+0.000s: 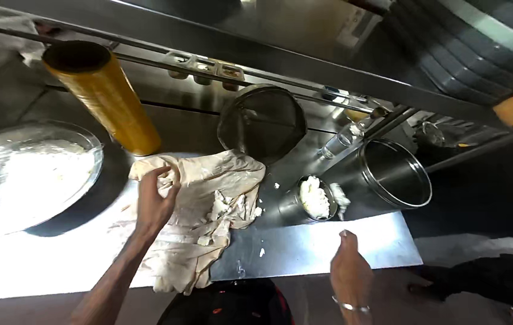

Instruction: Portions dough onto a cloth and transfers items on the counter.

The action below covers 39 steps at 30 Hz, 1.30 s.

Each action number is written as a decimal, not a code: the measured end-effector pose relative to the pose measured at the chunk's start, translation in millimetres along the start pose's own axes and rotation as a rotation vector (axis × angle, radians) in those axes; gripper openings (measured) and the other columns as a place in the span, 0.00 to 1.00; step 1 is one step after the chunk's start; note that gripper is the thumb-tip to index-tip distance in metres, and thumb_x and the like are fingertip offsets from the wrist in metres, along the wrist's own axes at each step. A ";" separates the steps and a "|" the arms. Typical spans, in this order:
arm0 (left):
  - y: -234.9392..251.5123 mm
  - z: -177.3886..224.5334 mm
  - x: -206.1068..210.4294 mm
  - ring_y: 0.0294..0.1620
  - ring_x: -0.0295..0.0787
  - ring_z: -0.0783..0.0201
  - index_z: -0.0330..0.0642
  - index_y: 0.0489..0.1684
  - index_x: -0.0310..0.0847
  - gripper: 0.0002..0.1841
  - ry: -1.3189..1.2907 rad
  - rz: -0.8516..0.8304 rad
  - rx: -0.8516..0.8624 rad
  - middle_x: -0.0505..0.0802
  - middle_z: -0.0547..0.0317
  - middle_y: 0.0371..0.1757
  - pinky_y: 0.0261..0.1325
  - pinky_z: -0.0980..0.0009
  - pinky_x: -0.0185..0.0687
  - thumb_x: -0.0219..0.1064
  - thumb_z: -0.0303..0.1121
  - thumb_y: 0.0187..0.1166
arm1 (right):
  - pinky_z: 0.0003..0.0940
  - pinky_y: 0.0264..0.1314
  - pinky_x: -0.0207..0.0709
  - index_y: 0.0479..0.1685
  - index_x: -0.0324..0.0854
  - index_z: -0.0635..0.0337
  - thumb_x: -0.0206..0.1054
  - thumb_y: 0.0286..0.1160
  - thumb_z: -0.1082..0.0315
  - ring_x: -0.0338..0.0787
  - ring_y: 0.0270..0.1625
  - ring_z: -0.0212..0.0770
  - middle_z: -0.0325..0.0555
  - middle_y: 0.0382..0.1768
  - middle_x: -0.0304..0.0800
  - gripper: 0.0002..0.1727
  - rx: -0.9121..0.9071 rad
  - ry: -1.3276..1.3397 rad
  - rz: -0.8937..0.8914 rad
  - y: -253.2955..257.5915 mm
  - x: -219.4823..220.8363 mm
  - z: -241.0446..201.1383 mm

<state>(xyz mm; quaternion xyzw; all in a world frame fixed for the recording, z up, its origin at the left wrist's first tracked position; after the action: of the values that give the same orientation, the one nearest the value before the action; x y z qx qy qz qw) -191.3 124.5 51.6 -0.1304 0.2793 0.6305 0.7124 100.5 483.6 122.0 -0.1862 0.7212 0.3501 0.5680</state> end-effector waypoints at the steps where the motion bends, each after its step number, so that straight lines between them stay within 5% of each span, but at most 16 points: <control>1: 10.5 5.9 6.4 0.78 0.73 0.37 0.38 0.78 0.72 0.27 0.029 -0.049 -0.003 0.78 0.35 0.77 0.78 0.37 0.69 0.70 0.37 0.81 | 0.59 0.21 0.81 0.60 0.81 0.66 0.51 0.89 0.69 0.91 0.21 0.62 0.60 0.25 0.90 0.16 0.000 0.045 0.059 -1.3 -8.0 1.1; 5: 59.6 8.0 53.0 0.81 0.73 0.37 0.36 0.80 0.72 0.33 0.167 -0.303 0.033 0.79 0.34 0.78 0.82 0.38 0.65 0.74 0.44 0.78 | 0.44 0.16 0.72 0.57 0.81 0.70 0.45 0.88 0.65 0.78 0.15 0.45 0.50 0.20 0.80 0.21 -0.095 0.374 0.114 -1.6 -30.0 -3.6; 7: 80.8 -6.1 82.5 0.86 0.67 0.39 0.37 0.83 0.68 0.42 0.311 -0.428 0.084 0.75 0.37 0.82 0.87 0.39 0.59 0.75 0.54 0.74 | 0.35 0.14 0.68 0.56 0.82 0.67 0.45 0.89 0.63 0.70 0.13 0.34 0.41 0.17 0.74 0.21 -0.161 0.591 -0.022 -6.8 -20.4 -18.1; 9: 89.2 -13.7 105.6 0.88 0.63 0.38 0.39 0.87 0.63 0.48 0.502 -0.575 0.102 0.73 0.38 0.85 0.89 0.38 0.51 0.71 0.64 0.72 | 0.37 0.16 0.71 0.57 0.83 0.63 0.46 0.89 0.61 0.72 0.14 0.34 0.39 0.17 0.76 0.21 -0.208 0.726 -0.231 -18.0 3.1 -38.6; 11: 90.3 -9.9 117.0 0.78 0.75 0.38 0.41 0.78 0.75 0.41 0.613 -0.689 0.102 0.84 0.38 0.73 0.83 0.36 0.60 0.70 0.63 0.73 | 0.48 0.22 0.78 0.58 0.85 0.59 0.48 0.88 0.61 0.82 0.19 0.43 0.43 0.21 0.84 0.20 -0.257 0.685 -0.387 -30.6 31.8 -63.0; 13: 93.9 1.4 117.4 0.62 0.88 0.38 0.41 0.59 0.87 0.26 0.607 -0.743 0.082 0.93 0.40 0.55 0.66 0.34 0.77 0.68 0.55 0.78 | 0.54 0.29 0.81 0.60 0.85 0.54 0.48 0.89 0.60 0.88 0.25 0.49 0.46 0.24 0.88 0.20 -0.282 0.598 -0.499 -39.6 57.4 -84.7; 19: 118.1 57.6 71.5 0.43 0.90 0.42 0.34 0.40 0.87 0.17 0.233 -0.563 0.109 0.91 0.40 0.37 0.51 0.37 0.81 0.68 0.43 0.82 | 0.56 0.33 0.86 0.66 0.86 0.52 0.50 0.89 0.61 0.94 0.30 0.53 0.49 0.29 0.93 0.21 -0.321 0.519 -0.395 -33.8 70.7 -113.8; 21: 119.1 74.9 56.8 0.36 0.88 0.49 0.35 0.35 0.87 0.15 0.138 -0.567 0.184 0.89 0.46 0.31 0.45 0.43 0.81 0.69 0.41 0.82 | 0.60 0.38 0.87 0.70 0.86 0.52 0.52 0.88 0.64 0.96 0.35 0.56 0.52 0.36 0.96 0.21 -0.353 0.504 -0.343 -25.9 70.5 -123.3; 27: 119.9 135.2 8.7 0.26 0.81 0.71 0.39 0.31 0.86 0.10 -0.112 -0.409 0.355 0.87 0.61 0.25 0.35 0.65 0.79 0.68 0.33 0.81 | 0.56 0.29 0.85 0.73 0.86 0.40 0.60 0.75 0.74 0.93 0.28 0.56 0.52 0.35 0.95 0.28 -0.551 0.338 -0.232 -23.5 95.9 -151.7; 30: 124.1 162.2 -14.4 0.28 0.81 0.74 0.40 0.32 0.87 0.10 -0.156 -0.305 0.433 0.87 0.63 0.27 0.38 0.68 0.78 0.67 0.34 0.81 | 0.54 0.28 0.85 0.72 0.87 0.36 0.63 0.72 0.74 0.93 0.28 0.55 0.51 0.35 0.95 0.29 -0.666 0.282 -0.266 -45.5 97.8 -150.0; 34: 135.5 176.9 -40.3 0.24 0.77 0.77 0.42 0.29 0.86 0.10 -0.171 -0.178 0.481 0.85 0.68 0.24 0.34 0.73 0.75 0.68 0.35 0.81 | 0.47 0.16 0.79 0.68 0.89 0.38 0.60 0.69 0.74 0.88 0.18 0.48 0.46 0.27 0.91 0.29 -0.712 0.385 -0.063 -47.6 68.1 -141.3; 39: 135.4 190.4 -56.3 0.25 0.78 0.79 0.42 0.31 0.86 0.09 -0.178 -0.160 0.526 0.85 0.69 0.25 0.34 0.76 0.75 0.67 0.33 0.81 | 0.53 0.20 0.82 0.72 0.87 0.44 0.60 0.73 0.77 0.90 0.20 0.55 0.53 0.30 0.93 0.29 -0.610 0.374 -0.022 -11.8 64.2 -157.6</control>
<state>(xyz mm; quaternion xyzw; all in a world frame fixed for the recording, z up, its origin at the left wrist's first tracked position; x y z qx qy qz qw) -281.1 203.6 260.0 0.0932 0.3583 0.4869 0.7911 -18.5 370.8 74.9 -0.4156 0.6731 0.5030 0.3480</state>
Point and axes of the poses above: each hand's wrist, its own y-axis towards the middle knuckle, its own x-axis out of the palm, z = x × y, the point moved 4 cm from there along y, towards the middle knuckle
